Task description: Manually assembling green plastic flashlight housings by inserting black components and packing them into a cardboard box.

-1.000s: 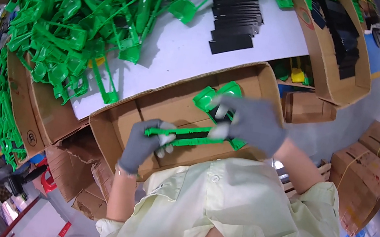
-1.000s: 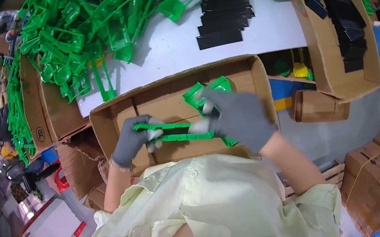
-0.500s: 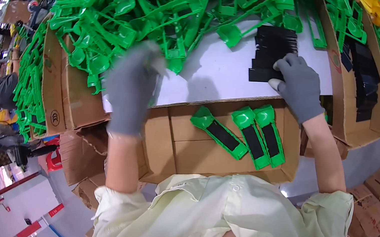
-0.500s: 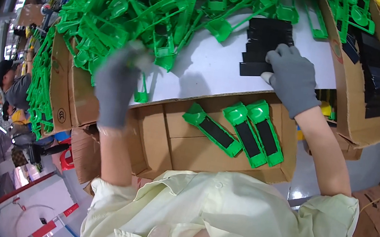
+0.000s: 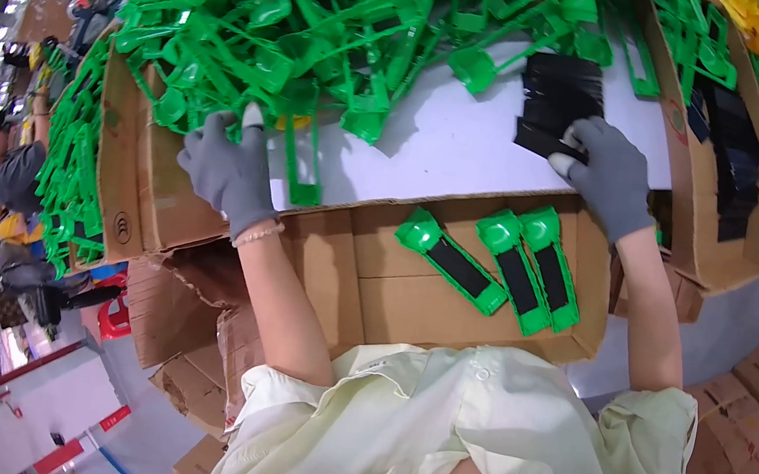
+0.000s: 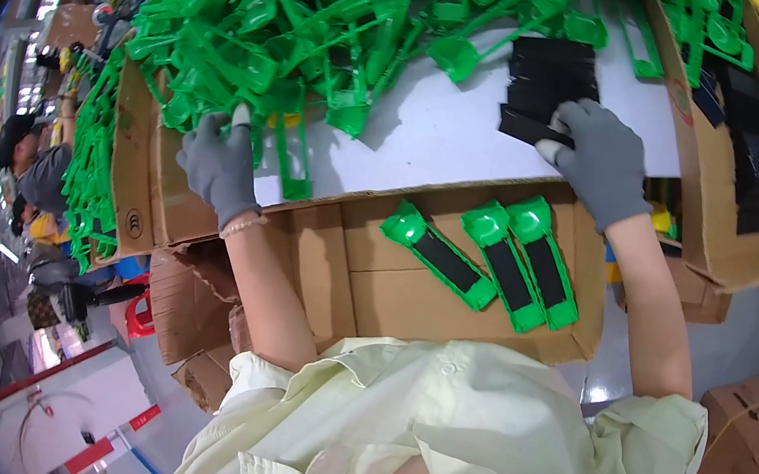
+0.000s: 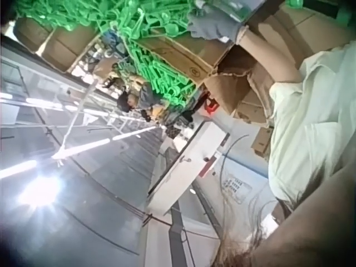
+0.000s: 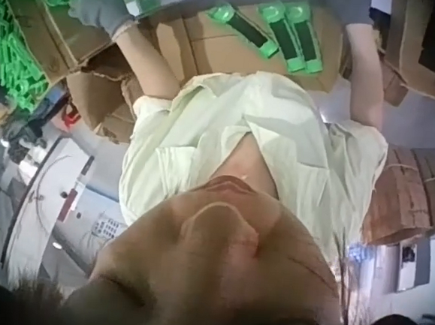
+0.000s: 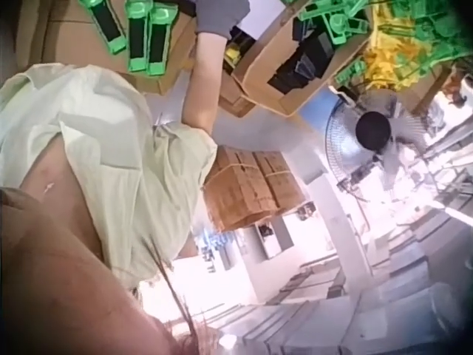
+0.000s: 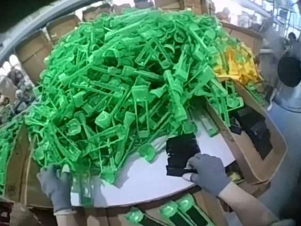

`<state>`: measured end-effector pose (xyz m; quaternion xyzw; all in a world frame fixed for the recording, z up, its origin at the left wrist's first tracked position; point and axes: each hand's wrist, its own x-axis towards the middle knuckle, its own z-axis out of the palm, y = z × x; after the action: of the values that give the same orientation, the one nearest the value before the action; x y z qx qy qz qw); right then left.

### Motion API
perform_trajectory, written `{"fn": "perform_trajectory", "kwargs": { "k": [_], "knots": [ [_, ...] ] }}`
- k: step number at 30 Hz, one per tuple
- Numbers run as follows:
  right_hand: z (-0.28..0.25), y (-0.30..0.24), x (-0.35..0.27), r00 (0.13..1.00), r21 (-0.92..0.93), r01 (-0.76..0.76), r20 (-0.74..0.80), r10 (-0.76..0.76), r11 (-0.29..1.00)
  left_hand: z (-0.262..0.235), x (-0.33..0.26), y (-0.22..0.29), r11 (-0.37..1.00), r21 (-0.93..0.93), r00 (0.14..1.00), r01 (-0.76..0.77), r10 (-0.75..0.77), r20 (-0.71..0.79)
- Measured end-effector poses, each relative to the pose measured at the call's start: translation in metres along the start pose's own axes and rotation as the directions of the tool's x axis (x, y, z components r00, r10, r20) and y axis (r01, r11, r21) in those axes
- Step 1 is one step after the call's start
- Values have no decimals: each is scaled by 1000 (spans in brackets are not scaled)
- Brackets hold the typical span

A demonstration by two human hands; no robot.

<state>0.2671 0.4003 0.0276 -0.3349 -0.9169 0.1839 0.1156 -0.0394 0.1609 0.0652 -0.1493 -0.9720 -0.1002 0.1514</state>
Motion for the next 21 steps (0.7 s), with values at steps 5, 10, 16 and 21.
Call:
{"fn": "perform_trajectory", "kwargs": {
  "k": [5,10,16,21],
  "knots": [
    [6,-3,2,1000,4,22,-13,-22,1000,8,0,8,989,140,958,-55,92,-272],
    [-3,-3,0,1000,51,-18,15,17,999,9,5,0,977,62,882,-205,212,-421],
    [-35,-31,-19,974,587,-226,127,187,777,-39,-32,-3,540,-752,890,-377,-15,-457],
    [-66,-71,-55,955,877,-288,235,179,385,-64,-111,29,126,-884,829,450,310,466]
  ]
}}
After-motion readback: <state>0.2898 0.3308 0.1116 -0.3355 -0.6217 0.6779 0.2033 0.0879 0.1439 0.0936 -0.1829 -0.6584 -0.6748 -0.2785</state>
